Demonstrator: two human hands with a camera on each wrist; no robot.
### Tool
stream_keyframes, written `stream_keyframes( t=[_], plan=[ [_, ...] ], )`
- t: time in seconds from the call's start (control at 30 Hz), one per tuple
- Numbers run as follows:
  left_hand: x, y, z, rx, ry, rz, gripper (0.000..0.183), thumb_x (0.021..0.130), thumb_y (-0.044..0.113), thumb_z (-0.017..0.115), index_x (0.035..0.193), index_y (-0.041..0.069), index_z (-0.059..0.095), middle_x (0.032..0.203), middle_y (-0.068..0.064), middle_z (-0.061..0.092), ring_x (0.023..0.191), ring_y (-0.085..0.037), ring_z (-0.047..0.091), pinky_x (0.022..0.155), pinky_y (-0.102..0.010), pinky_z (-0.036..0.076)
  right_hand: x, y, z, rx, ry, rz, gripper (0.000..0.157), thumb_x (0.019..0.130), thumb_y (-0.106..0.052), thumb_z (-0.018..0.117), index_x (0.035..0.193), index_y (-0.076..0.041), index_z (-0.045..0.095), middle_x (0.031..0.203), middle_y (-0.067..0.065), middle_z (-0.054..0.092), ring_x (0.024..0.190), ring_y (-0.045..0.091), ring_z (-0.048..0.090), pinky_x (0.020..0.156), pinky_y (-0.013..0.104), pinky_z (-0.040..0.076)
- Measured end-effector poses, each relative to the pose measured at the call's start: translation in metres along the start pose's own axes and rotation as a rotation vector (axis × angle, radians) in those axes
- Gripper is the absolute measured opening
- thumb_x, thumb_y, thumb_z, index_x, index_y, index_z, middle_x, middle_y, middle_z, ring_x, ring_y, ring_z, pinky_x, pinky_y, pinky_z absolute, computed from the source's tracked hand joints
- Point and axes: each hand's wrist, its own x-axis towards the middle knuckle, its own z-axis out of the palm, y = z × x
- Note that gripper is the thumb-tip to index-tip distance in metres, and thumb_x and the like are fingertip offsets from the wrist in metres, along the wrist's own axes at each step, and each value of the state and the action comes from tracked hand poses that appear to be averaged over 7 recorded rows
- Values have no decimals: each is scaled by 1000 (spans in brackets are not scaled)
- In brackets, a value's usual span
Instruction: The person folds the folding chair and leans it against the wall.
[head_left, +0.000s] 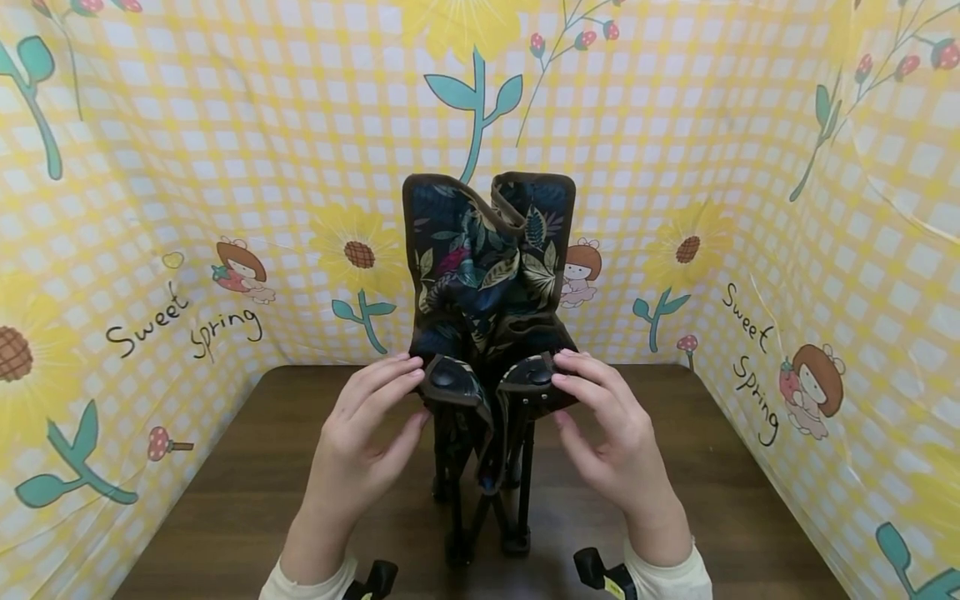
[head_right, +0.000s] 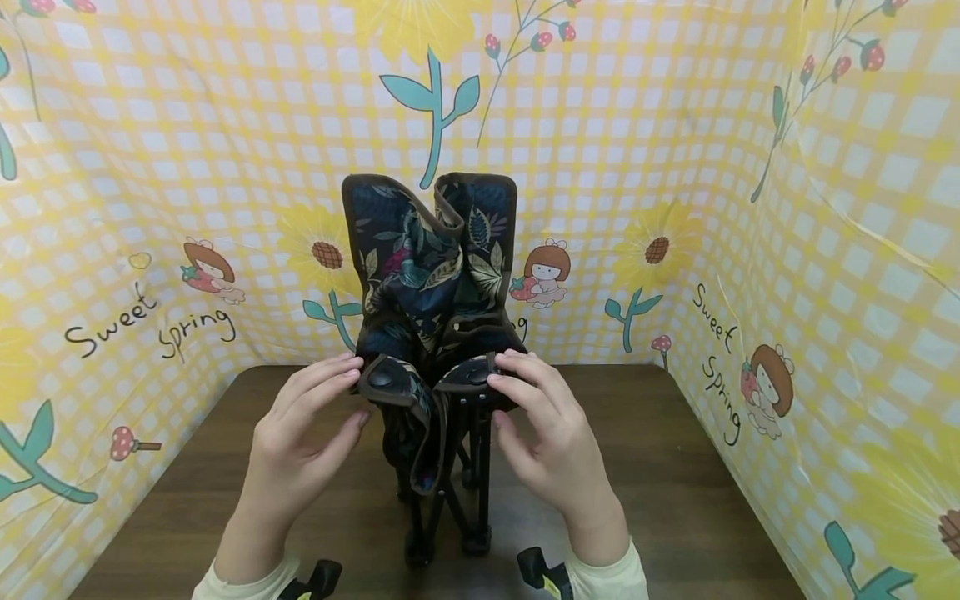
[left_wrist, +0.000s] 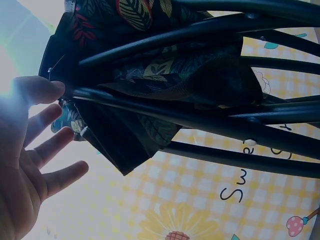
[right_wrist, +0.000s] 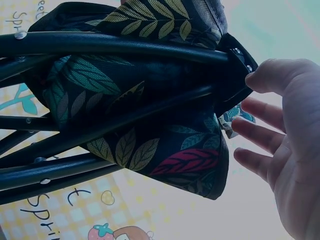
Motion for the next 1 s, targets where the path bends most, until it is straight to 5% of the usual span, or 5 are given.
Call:
stream_keyframes(
  t=[0.23, 0.67, 1.0],
  plan=[
    [-8, 2, 0, 5, 26, -46, 32, 101, 20, 66, 119, -6, 70, 123, -23, 67, 125, -33, 60, 112, -30, 44, -5, 0, -2, -35, 32, 30, 29, 101, -17, 63, 115, 9, 67, 122, 28, 64, 120, 39, 62, 112, 35, 46],
    [-23, 3, 0, -26, 59, -98, 31, 91, 7, 73, 118, -9, 68, 123, -25, 67, 121, -35, 62, 110, -26, 45, -14, 3, -6, -50, 57, 63, 33, 100, -17, 64, 117, 11, 65, 123, 31, 63, 123, 38, 60, 116, 39, 43],
    [-35, 1, 1, -68, 68, -135, 34, 91, 7, 74, 121, -9, 67, 123, -26, 67, 123, -31, 62, 110, -25, 45, -26, 4, -8, -19, 99, 149, 37, 95, -11, 69, 123, 12, 61, 129, 31, 59, 126, 33, 57, 106, 26, 46]
  ],
)
